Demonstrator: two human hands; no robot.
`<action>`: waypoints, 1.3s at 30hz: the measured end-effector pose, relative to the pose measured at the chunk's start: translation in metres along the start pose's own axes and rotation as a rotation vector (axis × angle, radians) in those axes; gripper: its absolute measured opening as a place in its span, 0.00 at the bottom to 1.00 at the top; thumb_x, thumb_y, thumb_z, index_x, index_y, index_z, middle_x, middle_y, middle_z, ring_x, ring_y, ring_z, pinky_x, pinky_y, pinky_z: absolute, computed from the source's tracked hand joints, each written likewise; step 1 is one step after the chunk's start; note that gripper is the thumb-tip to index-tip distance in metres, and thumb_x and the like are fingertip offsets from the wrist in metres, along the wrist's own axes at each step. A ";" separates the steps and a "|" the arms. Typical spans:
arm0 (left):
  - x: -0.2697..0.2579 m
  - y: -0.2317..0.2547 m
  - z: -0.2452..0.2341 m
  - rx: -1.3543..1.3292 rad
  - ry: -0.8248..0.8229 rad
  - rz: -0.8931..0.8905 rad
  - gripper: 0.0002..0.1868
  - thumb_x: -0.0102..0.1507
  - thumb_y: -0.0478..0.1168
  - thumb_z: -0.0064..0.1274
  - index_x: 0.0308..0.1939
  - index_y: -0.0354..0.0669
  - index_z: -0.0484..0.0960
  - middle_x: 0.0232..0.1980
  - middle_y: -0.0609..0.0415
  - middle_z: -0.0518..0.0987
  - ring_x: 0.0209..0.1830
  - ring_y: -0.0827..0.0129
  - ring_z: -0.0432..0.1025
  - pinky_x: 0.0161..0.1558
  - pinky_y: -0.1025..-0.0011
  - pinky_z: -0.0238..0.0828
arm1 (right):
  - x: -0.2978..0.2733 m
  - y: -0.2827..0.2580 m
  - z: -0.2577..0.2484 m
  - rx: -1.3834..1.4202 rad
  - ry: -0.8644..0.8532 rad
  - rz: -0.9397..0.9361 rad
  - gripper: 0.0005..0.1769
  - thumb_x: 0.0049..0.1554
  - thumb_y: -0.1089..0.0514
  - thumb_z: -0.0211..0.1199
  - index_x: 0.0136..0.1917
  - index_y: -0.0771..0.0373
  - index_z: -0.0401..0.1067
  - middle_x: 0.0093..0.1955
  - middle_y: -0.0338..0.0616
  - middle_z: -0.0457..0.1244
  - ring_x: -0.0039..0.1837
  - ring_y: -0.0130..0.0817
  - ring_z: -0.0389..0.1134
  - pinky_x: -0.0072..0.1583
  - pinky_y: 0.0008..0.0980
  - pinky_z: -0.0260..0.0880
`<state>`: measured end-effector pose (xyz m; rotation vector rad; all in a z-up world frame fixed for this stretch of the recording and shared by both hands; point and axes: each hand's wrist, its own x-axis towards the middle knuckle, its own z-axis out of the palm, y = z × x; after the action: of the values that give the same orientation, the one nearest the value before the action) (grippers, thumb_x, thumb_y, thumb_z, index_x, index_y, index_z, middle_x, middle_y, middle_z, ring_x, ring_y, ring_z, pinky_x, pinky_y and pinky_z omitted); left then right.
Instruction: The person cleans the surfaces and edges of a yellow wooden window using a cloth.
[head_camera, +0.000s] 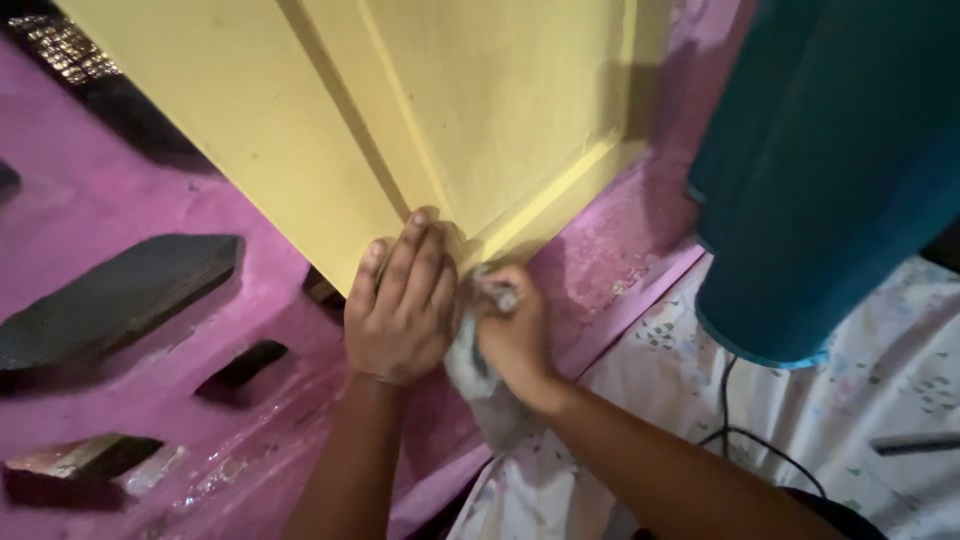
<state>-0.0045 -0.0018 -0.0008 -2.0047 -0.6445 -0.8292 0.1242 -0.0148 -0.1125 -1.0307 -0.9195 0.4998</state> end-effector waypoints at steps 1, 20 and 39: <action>0.002 0.001 -0.001 0.008 -0.010 0.000 0.12 0.73 0.43 0.44 0.48 0.47 0.84 0.67 0.54 0.79 0.76 0.65 0.65 0.77 0.60 0.48 | 0.002 -0.003 -0.003 0.051 -0.042 0.071 0.10 0.54 0.71 0.61 0.51 0.64 0.71 0.47 0.40 0.68 0.49 0.23 0.69 0.50 0.24 0.70; -0.164 0.130 -0.101 -1.754 0.242 -1.307 0.52 0.49 0.20 0.57 0.75 0.38 0.53 0.65 0.40 0.73 0.64 0.55 0.72 0.64 0.59 0.68 | -0.037 -0.179 -0.013 -0.519 -0.388 -0.634 0.33 0.51 0.58 0.66 0.68 0.64 0.61 0.66 0.56 0.59 0.61 0.53 0.67 0.57 0.44 0.73; -0.100 0.079 -0.226 -1.434 0.337 -1.272 0.39 0.59 0.31 0.61 0.73 0.34 0.61 0.67 0.44 0.70 0.64 0.62 0.69 0.65 0.67 0.65 | -0.086 -0.222 -0.036 -1.232 -0.323 -0.405 0.28 0.47 0.64 0.62 0.62 0.52 0.69 0.57 0.44 0.65 0.56 0.55 0.68 0.53 0.50 0.70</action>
<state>-0.0851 -0.2479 -0.0215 -2.2451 -1.3521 -2.9501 0.0950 -0.1963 0.0426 -1.8109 -1.7543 -0.3455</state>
